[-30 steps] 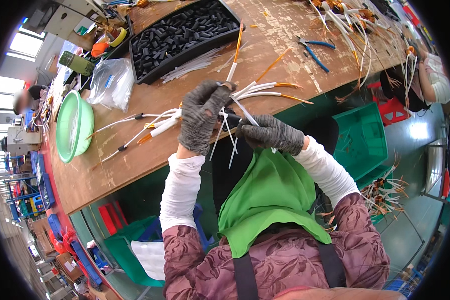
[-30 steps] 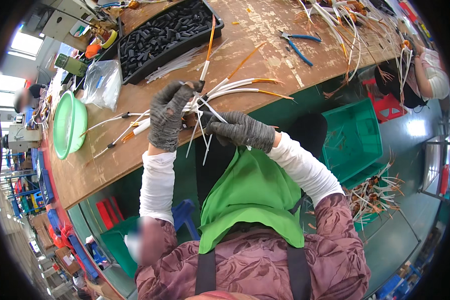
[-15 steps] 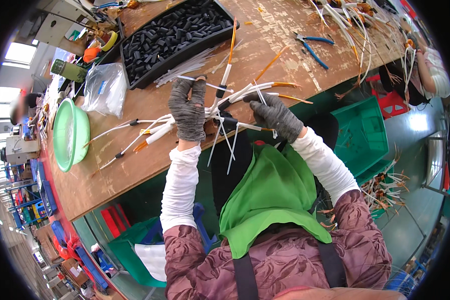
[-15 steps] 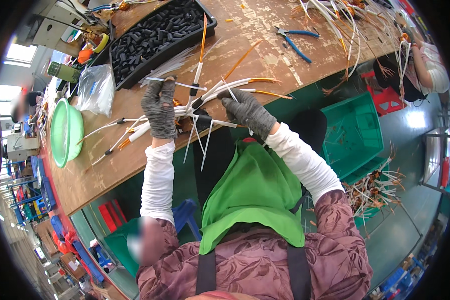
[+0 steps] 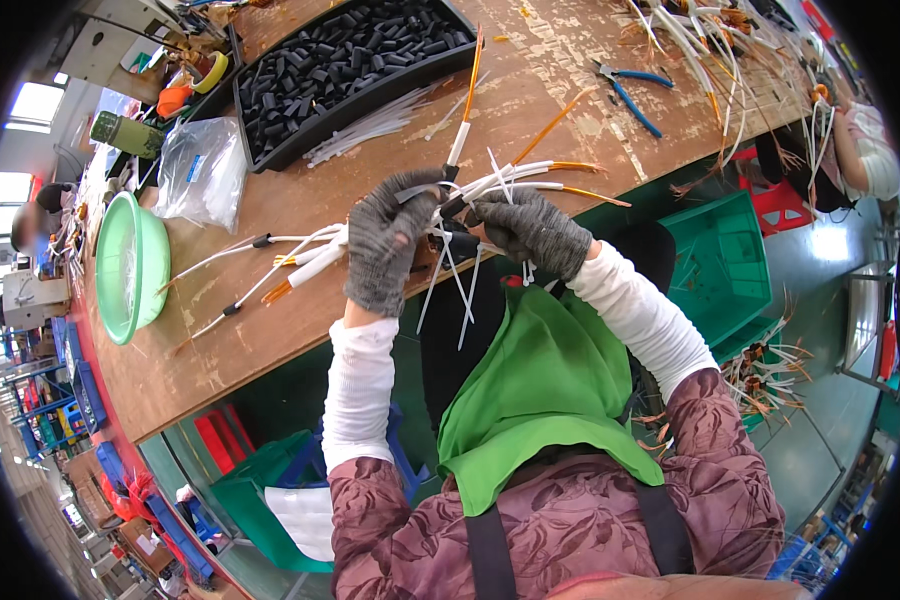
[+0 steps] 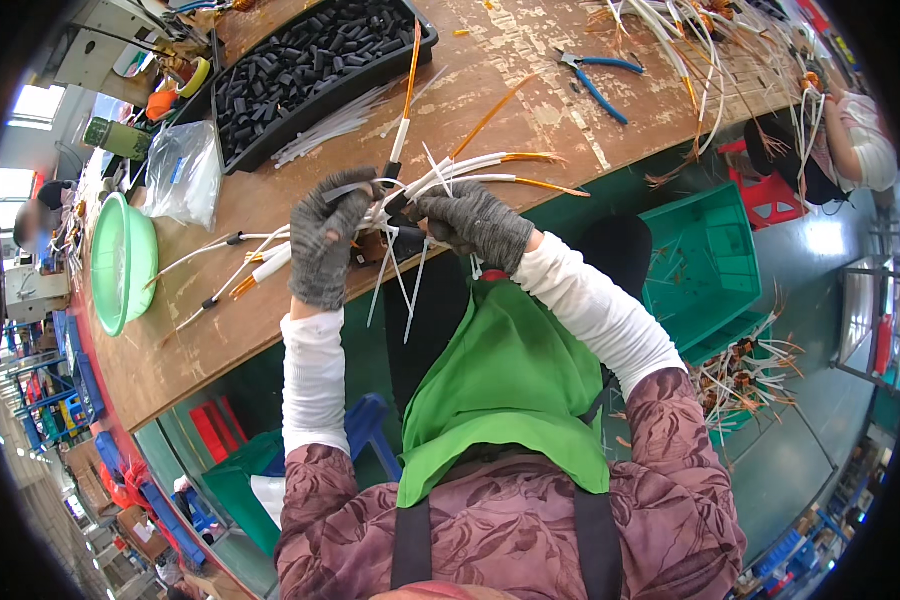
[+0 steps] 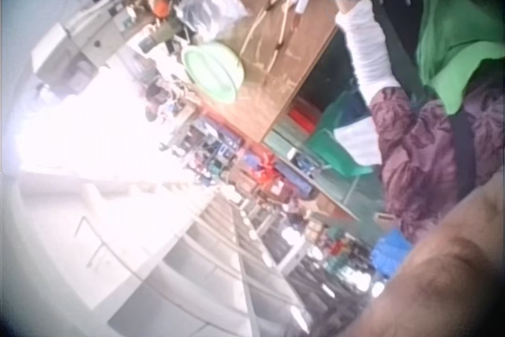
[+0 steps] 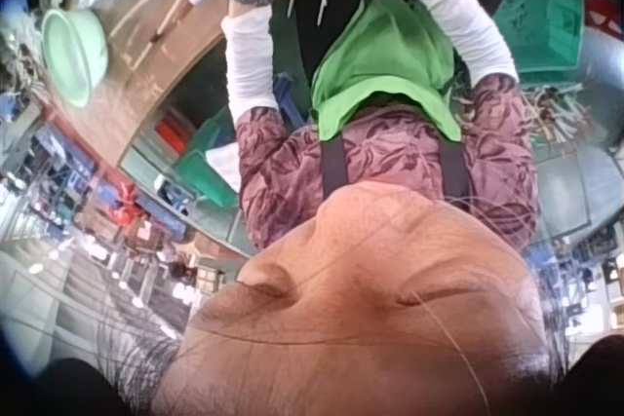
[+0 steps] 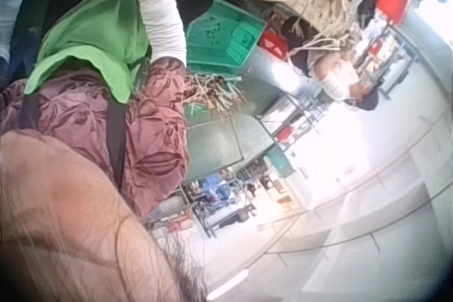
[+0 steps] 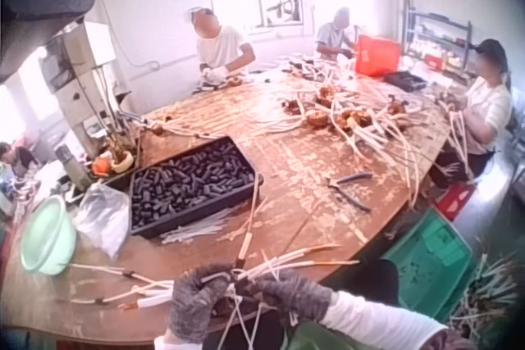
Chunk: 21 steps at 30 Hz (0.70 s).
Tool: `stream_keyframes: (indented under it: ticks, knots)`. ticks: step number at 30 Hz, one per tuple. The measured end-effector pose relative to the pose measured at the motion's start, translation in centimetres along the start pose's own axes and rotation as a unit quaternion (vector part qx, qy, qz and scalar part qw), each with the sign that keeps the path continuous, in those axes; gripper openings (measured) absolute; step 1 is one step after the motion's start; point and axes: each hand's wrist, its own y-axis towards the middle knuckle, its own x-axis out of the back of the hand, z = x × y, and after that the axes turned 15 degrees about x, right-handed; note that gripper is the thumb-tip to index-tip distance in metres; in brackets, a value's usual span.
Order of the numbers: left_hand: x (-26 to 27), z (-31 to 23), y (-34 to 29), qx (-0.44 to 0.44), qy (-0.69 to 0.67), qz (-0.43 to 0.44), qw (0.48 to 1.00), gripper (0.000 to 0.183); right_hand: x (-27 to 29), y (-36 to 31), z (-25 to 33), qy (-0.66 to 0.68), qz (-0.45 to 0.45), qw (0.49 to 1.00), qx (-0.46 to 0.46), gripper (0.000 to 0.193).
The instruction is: The recorder is assembling a wire harness by using cable ties to secure multiple wires to an electronic transformer component on a factory workbench.
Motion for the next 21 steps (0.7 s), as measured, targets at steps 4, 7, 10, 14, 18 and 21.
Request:
stream_keyframes:
  ticks: [4, 7, 10, 14, 18, 21]
  knots:
    - [0.6, 0.3, -1.6, 0.029, -0.086, 0.143, 0.986, 0.022, 0.3, -0.6, 0.1, 0.077, -0.006, 0.997, -0.006, 0.022]
    - [-0.8, 0.3, -2.5, 0.057, -0.058, 0.119, 0.989, 0.018, 0.3, -0.9, 0.2, 0.109, 0.008, 0.994, -0.005, 0.022]
    - [-1.6, 2.2, -1.4, -0.185, 0.117, -0.111, 0.969, 0.015, 0.0, -0.6, -0.4, 0.117, 0.012, 0.993, -0.01, 0.022]
    - [-2.2, 3.4, 0.4, -0.304, 0.17, -0.193, 0.917, 0.019, 0.4, -0.6, -1.2, 0.122, -0.004, 0.993, -0.004, 0.022]
    - [-2.6, 4.2, 0.8, -0.318, 0.169, -0.204, 0.91, 0.019, 0.4, -0.7, -1.2, 0.125, -0.015, 0.992, -0.012, 0.021]
    - [-2.8, 4.8, 1.1, -0.322, 0.16, -0.208, 0.91, 0.02, 0.6, -0.6, -1.3, 0.129, -0.008, 0.992, -0.01, 0.02]
